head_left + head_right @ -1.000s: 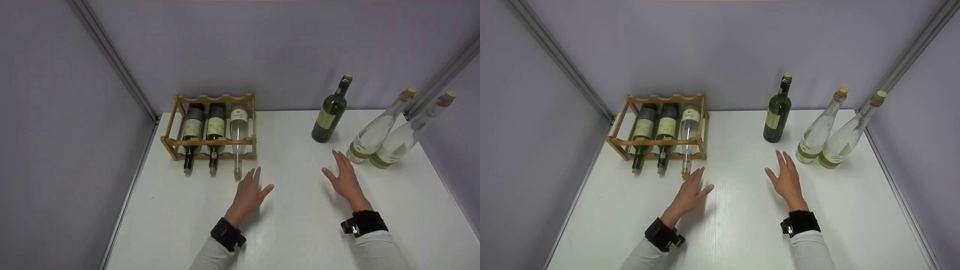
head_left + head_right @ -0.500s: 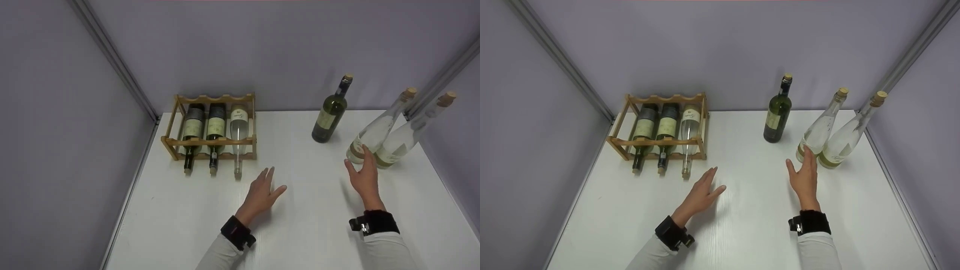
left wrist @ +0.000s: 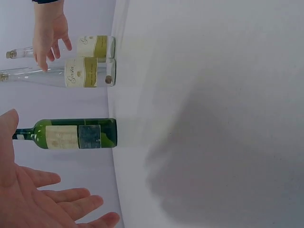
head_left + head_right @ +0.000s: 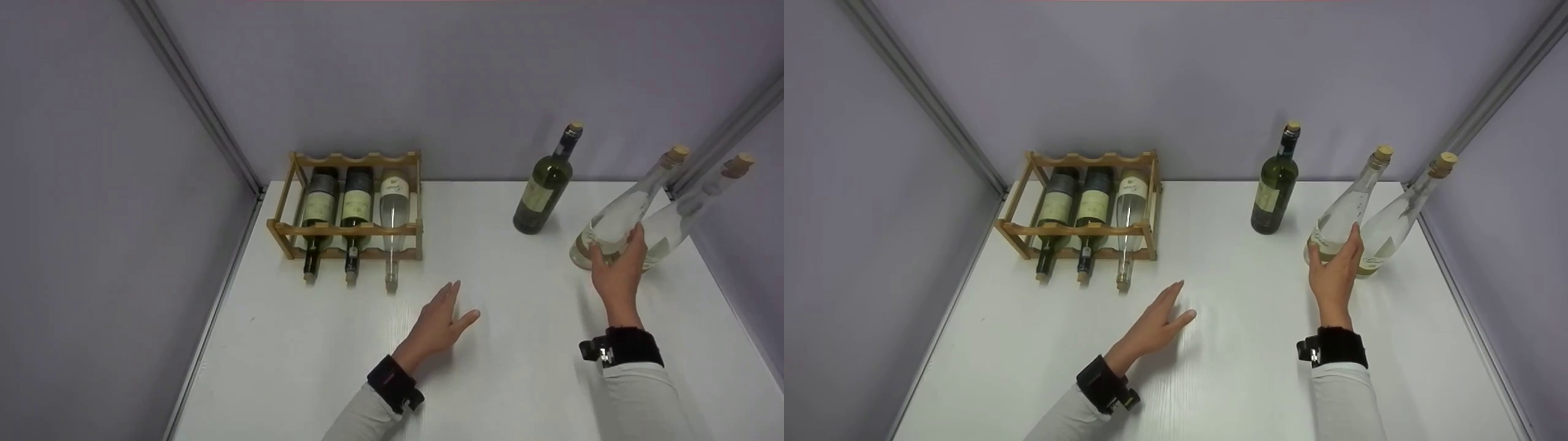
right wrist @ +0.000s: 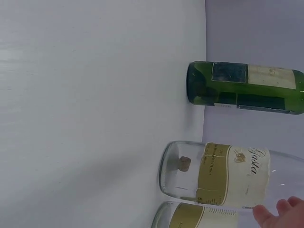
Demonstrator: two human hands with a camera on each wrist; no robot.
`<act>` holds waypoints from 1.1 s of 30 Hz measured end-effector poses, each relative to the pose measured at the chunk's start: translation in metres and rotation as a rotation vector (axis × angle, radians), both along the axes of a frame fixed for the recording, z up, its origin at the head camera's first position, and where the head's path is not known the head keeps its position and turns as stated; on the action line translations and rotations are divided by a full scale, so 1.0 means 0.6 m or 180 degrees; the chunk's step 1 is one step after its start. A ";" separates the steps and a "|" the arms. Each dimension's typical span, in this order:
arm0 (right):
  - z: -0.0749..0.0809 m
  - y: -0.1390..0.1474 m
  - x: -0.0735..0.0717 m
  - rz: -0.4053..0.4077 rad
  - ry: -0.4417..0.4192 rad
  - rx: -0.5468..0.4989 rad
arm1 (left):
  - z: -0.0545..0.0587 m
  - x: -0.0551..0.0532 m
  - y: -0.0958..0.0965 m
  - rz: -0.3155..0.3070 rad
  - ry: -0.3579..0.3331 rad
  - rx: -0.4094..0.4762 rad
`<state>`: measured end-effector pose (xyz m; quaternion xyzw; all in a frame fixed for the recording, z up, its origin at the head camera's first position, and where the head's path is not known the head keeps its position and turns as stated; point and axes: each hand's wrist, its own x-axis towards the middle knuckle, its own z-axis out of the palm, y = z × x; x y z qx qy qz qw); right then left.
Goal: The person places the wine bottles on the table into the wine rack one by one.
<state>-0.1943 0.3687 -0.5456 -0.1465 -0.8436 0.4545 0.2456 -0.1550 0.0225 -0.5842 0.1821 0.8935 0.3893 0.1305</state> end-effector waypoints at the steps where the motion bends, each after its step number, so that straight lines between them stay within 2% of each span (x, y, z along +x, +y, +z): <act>1: 0.003 0.002 -0.003 -0.0015 -0.0011 -0.0021 | 0.000 0.000 0.002 -0.0007 0.0003 0.0005; 9: 0.021 0.022 -0.031 -0.0196 -0.0037 -0.0197 | 0.002 0.001 0.012 -0.0098 0.0026 0.0050; 18: 0.032 0.049 -0.061 -0.0324 -0.0431 -0.0297 | 0.003 -0.007 0.022 -0.0052 0.0011 0.0034; 23: 0.032 0.054 -0.067 -0.0315 -0.0655 -0.0409 | 0.007 -0.009 0.027 -0.0062 -0.0020 0.0044; 33: 0.026 0.049 -0.074 -0.0477 -0.0683 -0.0360 | 0.006 -0.008 0.027 -0.0084 -0.0053 0.0058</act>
